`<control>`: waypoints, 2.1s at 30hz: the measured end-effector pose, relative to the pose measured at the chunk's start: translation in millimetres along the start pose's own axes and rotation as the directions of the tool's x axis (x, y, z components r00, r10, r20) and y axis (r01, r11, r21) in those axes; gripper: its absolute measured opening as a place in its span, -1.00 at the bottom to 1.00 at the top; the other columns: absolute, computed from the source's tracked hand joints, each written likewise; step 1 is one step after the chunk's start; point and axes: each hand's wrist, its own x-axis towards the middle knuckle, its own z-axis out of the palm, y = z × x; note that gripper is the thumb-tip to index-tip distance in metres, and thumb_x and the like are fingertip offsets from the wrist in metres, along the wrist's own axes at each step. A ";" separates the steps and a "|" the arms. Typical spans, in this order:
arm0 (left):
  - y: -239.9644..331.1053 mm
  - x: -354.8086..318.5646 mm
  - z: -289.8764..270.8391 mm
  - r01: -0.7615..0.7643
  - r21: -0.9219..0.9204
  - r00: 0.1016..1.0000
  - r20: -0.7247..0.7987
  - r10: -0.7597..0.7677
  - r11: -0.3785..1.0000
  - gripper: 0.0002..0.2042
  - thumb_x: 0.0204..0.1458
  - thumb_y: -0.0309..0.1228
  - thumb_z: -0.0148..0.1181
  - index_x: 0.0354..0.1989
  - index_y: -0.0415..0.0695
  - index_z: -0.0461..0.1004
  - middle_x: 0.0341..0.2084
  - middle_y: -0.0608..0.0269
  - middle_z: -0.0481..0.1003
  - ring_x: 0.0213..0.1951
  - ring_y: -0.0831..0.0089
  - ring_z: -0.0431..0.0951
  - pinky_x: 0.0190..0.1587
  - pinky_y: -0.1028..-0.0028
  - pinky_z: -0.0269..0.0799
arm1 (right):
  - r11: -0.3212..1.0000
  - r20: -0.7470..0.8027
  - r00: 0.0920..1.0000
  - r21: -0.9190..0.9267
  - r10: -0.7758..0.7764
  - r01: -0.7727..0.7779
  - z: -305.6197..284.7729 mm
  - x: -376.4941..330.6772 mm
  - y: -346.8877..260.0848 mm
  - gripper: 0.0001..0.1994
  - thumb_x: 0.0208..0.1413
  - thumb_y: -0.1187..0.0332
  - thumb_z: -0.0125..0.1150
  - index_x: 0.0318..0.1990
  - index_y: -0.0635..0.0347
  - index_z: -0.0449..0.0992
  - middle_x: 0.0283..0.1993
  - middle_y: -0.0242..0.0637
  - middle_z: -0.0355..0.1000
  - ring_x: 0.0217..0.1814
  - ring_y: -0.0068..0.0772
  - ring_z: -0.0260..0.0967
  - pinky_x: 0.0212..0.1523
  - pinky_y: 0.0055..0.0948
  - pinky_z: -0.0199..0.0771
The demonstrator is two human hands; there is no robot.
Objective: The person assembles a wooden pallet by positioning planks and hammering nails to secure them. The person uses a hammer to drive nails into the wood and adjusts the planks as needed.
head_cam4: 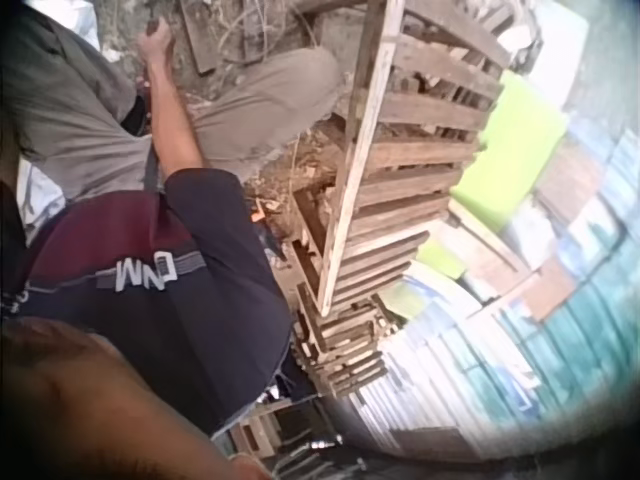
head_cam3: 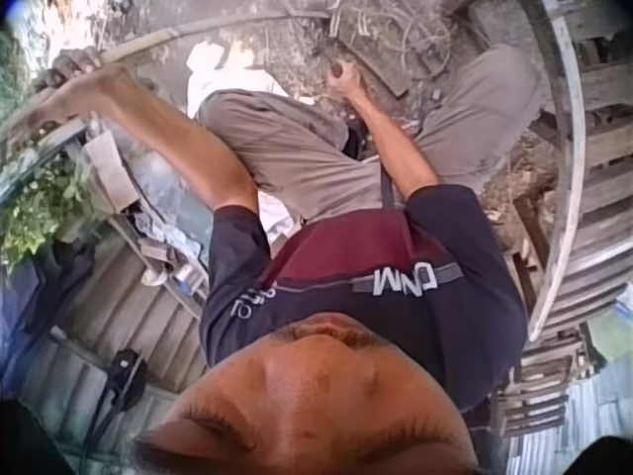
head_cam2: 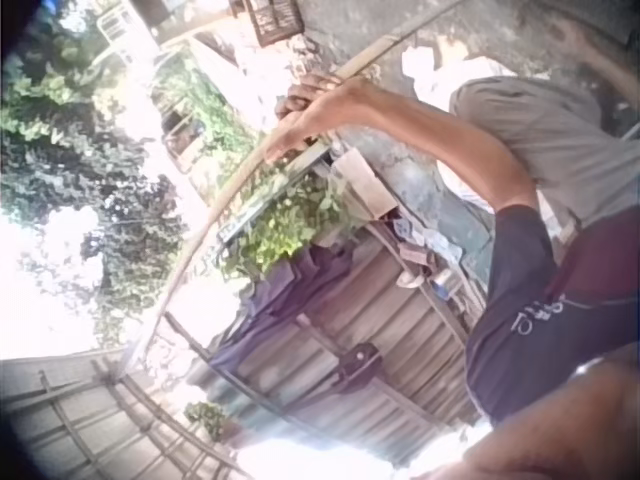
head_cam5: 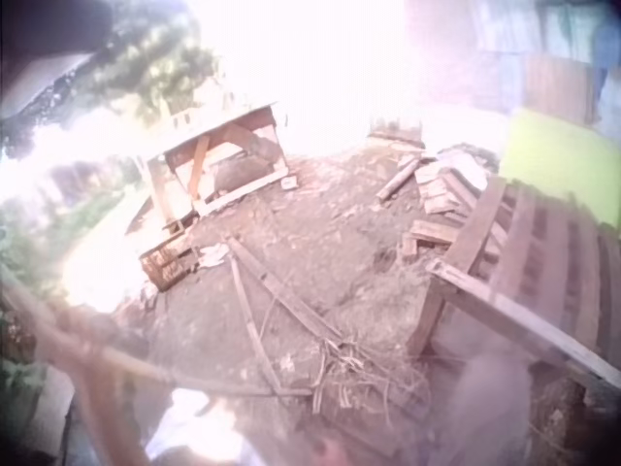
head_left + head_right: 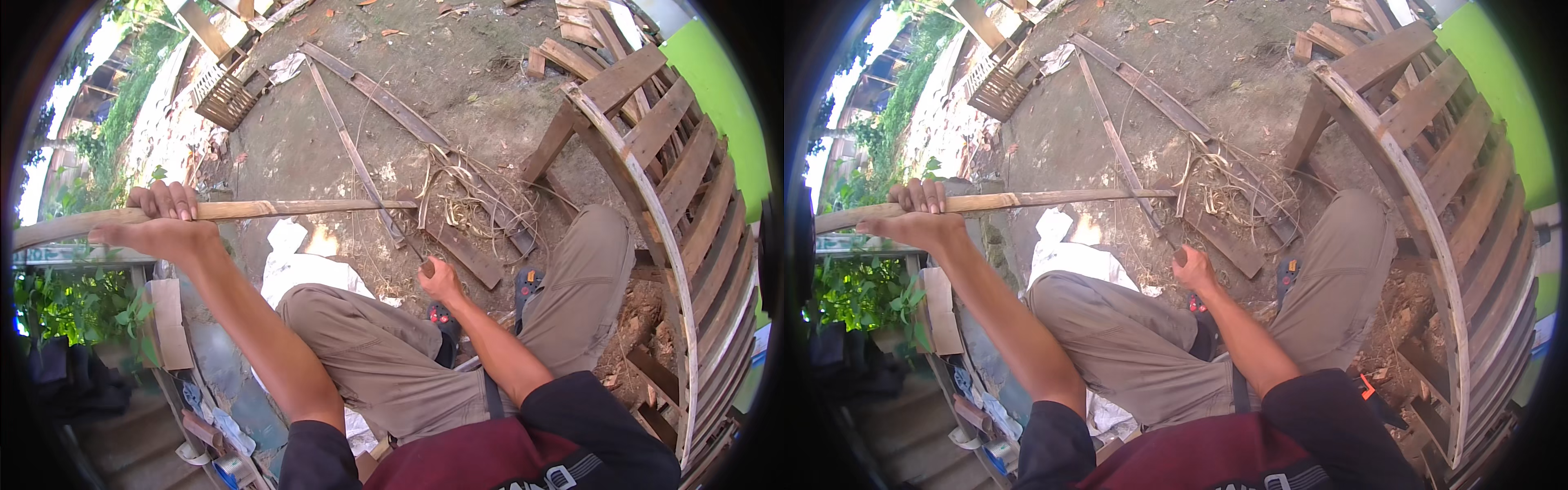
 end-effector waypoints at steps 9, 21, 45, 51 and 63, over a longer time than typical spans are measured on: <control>-2.3 23.1 -12.5 0.085 -0.111 0.973 0.222 -0.058 0.990 -0.21 -0.05 0.67 -0.31 -0.64 0.07 0.02 -0.86 0.50 -0.01 -0.85 0.67 -0.11 -0.81 0.63 -0.18 | 0.984 -0.033 0.984 0.030 -0.173 0.174 5.3 3.0 -9.7 -0.65 0.10 0.16 0.24 -0.13 0.28 0.56 -0.22 0.17 0.58 -0.08 0.24 0.55 -0.03 -0.03 0.54; -7.2 26.6 -24.0 0.082 -0.115 0.981 0.185 -0.060 0.990 -0.20 -0.07 0.68 -0.30 -0.64 0.07 0.04 -0.85 0.50 -0.01 -0.85 0.67 -0.08 -0.81 0.65 -0.18 | 0.998 -0.025 0.998 0.012 -0.060 0.061 14.1 -1.5 -8.9 -0.65 0.03 0.21 0.28 -0.10 0.29 0.58 -0.15 0.14 0.59 -0.02 0.21 0.55 0.00 -0.04 0.55; -6.3 28.1 -21.9 0.233 -0.263 0.913 0.391 -0.117 0.936 -0.20 -0.12 0.67 -0.14 -0.68 0.08 0.04 -0.87 0.51 -0.02 -0.87 0.66 -0.09 -0.81 0.65 -0.15 | 0.951 -0.132 0.957 -0.141 0.258 -0.276 -10.4 10.4 17.1 -0.73 0.08 0.26 0.27 -0.15 0.25 0.60 -0.16 0.22 0.57 -0.06 0.25 0.56 -0.04 0.01 0.54; -8.3 23.6 -20.7 0.036 -0.111 0.997 0.070 -0.028 0.993 -0.26 0.10 0.57 -0.37 -0.58 0.04 0.02 -0.81 0.47 -0.01 -0.83 0.63 -0.07 -0.80 0.61 -0.17 | 0.992 -0.082 0.990 0.044 -0.115 0.119 8.2 -8.4 -26.1 -0.69 0.05 0.22 0.23 -0.14 0.25 0.57 -0.19 0.18 0.57 -0.07 0.26 0.55 -0.05 0.01 0.53; -6.2 9.9 -11.5 -0.002 0.045 0.987 -0.163 0.009 0.999 -0.32 0.22 0.46 -0.47 -0.55 0.04 -0.01 -0.78 0.46 -0.06 -0.77 0.59 -0.07 -0.76 0.56 -0.17 | 0.999 -0.024 0.999 -0.030 -0.021 0.021 7.8 -21.6 -12.9 -0.65 0.07 0.22 0.25 -0.09 0.30 0.57 -0.18 0.21 0.57 -0.01 0.27 0.55 0.01 0.00 0.56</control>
